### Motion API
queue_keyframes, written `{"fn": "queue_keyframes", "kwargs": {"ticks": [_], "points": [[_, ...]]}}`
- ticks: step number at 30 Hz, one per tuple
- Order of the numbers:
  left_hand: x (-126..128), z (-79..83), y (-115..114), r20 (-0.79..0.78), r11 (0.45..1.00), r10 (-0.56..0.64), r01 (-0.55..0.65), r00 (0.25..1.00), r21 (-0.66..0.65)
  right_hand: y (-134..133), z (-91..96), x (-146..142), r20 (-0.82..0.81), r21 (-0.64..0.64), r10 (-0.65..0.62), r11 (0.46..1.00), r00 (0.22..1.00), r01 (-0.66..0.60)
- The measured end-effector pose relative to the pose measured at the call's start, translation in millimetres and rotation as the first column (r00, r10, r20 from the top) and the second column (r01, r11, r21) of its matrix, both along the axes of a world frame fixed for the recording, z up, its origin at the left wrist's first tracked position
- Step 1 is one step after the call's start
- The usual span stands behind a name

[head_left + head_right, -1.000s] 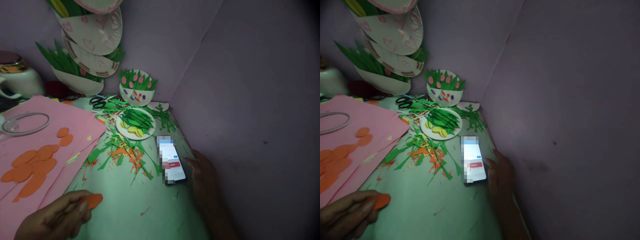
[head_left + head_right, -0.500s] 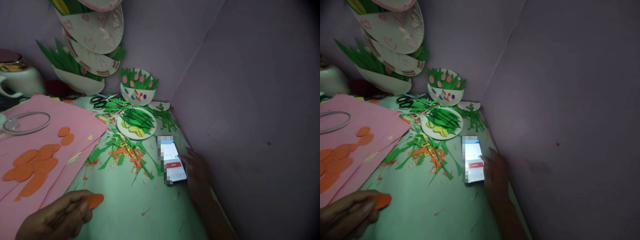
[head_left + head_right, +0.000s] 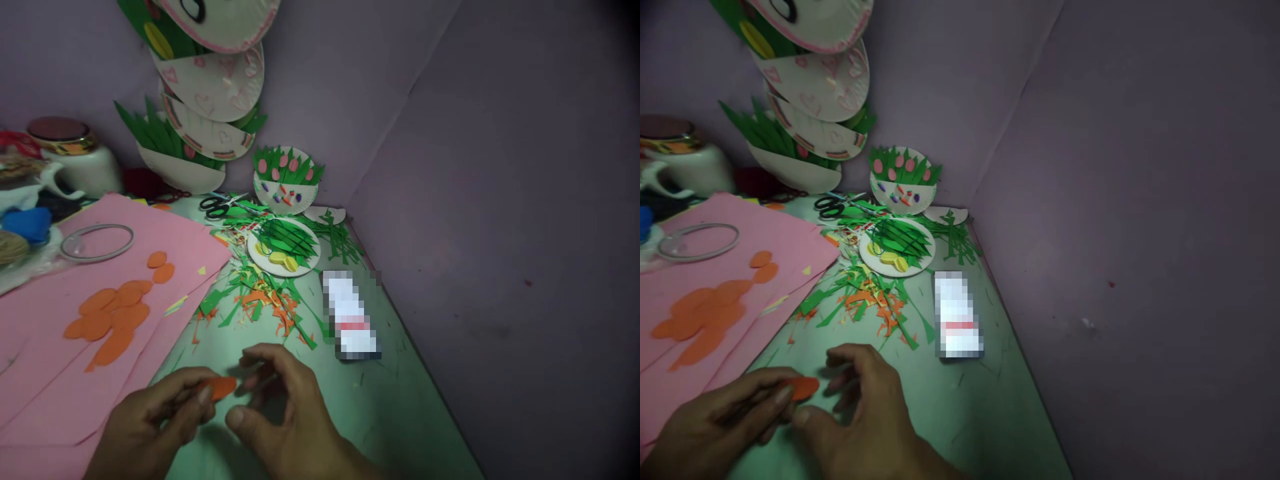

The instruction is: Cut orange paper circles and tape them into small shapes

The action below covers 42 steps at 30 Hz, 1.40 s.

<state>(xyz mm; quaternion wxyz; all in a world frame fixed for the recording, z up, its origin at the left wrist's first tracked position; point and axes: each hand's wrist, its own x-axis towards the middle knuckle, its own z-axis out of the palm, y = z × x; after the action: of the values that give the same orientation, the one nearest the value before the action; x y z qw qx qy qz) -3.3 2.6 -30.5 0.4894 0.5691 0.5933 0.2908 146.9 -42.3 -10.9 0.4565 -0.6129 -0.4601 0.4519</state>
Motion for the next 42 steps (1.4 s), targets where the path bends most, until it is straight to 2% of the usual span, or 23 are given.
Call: {"fn": "queue_keyframes", "kwargs": {"ticks": [4,8,15,20,25,32,37,42], "points": [[3,7.6,-1,0.043,0.997,-0.074,0.073,0.996,0.038,11,-7.8,-10,-0.079,-0.094,0.019,0.995,0.997,-0.026],[4,8.6,-1,0.07,0.988,-0.15,0.147,0.986,0.045,11,-19.0,-12,-0.035,-0.028,-0.027,0.999,0.999,0.026],[-3,3.3,-1,-0.005,0.954,-0.286,0.285,0.958,0.095,7,-19.9,-5,-0.064,-0.011,0.041,0.999,0.997,-0.041],[-7,-1.9,-1,0.022,0.934,-0.349,0.346,0.937,0.083,2,-19.3,-2,0.047,0.029,0.098,0.995,0.994,-0.1],[-7,-4.4,-1,-0.044,0.918,-0.37,0.372,0.928,0.137,2,-18.0,-1,0.124,0.035,0.089,0.995,0.988,-0.095],[-8,-3.8,1,-0.155,0.844,-0.475,0.498,0.866,0.199,0,-17.6,-3,0.114,0.08,0.072,0.993,0.991,-0.082],[-6,-1.6,0,-0.191,0.833,-0.466,0.501,0.864,0.234,-2,-22.6,-4,0.111,0.091,0.075,0.992,0.991,-0.085],[-4,3.3,-2,-0.117,0.856,-0.457,0.472,0.882,0.21,1,-29.3,-3,0.099,0.097,0.082,0.991,0.992,-0.092]]}}
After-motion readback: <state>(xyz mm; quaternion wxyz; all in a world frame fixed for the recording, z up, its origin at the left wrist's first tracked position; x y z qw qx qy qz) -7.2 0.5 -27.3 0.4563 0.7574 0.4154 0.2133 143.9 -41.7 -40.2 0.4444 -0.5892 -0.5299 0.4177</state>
